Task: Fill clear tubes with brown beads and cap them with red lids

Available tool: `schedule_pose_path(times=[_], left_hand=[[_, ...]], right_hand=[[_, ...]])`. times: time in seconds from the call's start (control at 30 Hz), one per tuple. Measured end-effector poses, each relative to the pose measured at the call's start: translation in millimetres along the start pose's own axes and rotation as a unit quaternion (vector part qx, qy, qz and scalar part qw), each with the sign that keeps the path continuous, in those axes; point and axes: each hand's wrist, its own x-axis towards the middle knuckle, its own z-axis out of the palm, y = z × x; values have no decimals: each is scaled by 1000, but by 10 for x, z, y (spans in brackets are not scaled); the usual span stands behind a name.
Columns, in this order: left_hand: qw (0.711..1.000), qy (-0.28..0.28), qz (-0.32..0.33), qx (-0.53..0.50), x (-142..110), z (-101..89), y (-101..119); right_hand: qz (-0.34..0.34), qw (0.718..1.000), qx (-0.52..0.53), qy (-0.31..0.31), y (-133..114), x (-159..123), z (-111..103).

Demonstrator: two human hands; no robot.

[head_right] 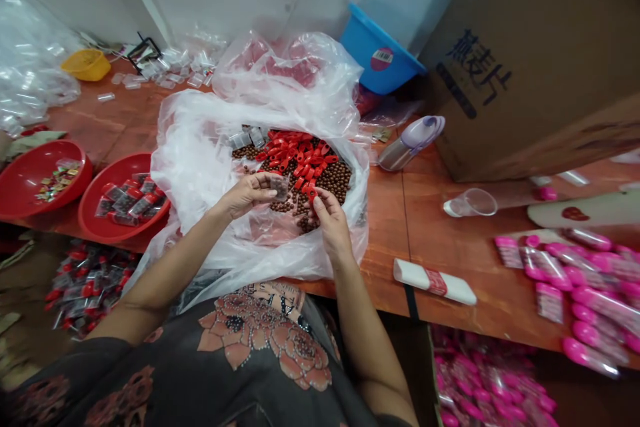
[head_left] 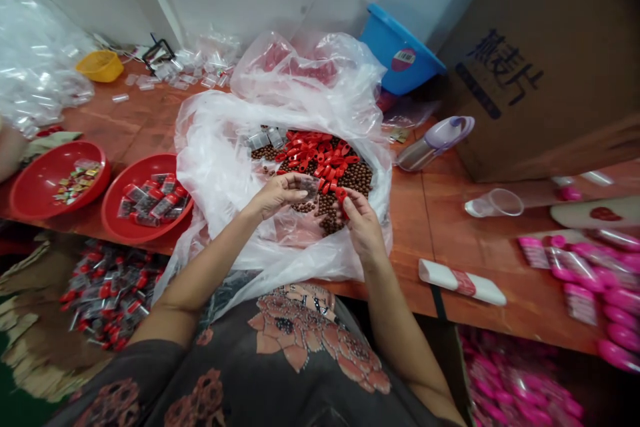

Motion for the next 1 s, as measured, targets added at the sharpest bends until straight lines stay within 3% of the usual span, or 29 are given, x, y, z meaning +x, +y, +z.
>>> schedule_pose_path(times=[0.27, 0.47, 0.57, 0.7, 0.77, 0.87, 1.0], left_hand=[[995, -46, 24, 88, -160, 137, -66], [977, -18, 90, 194, -216, 138, -147], [980, -21, 82, 180, -261, 156, -149], [977, -11, 101, 189, -304, 170, -132], [973, -3, 114, 202, -313, 166, -126], [976, -5, 101, 194, -333, 164, -122], [981, -16, 86, 174, -387, 198, -128]], right_hand=[[-42, 997, -43, -52, -372, 2, 150], [-53, 979, -158, -120, -438, -18, 188], [-158, 936, -288, -126, -456, -43, 166], [-281, 818, -479, -150, -462, -91, 160], [-300, 781, -526, -156, -440, -111, 175], [-302, 758, -556, -157, -388, -125, 201], [-311, 752, -560, -152, -326, -108, 216]])
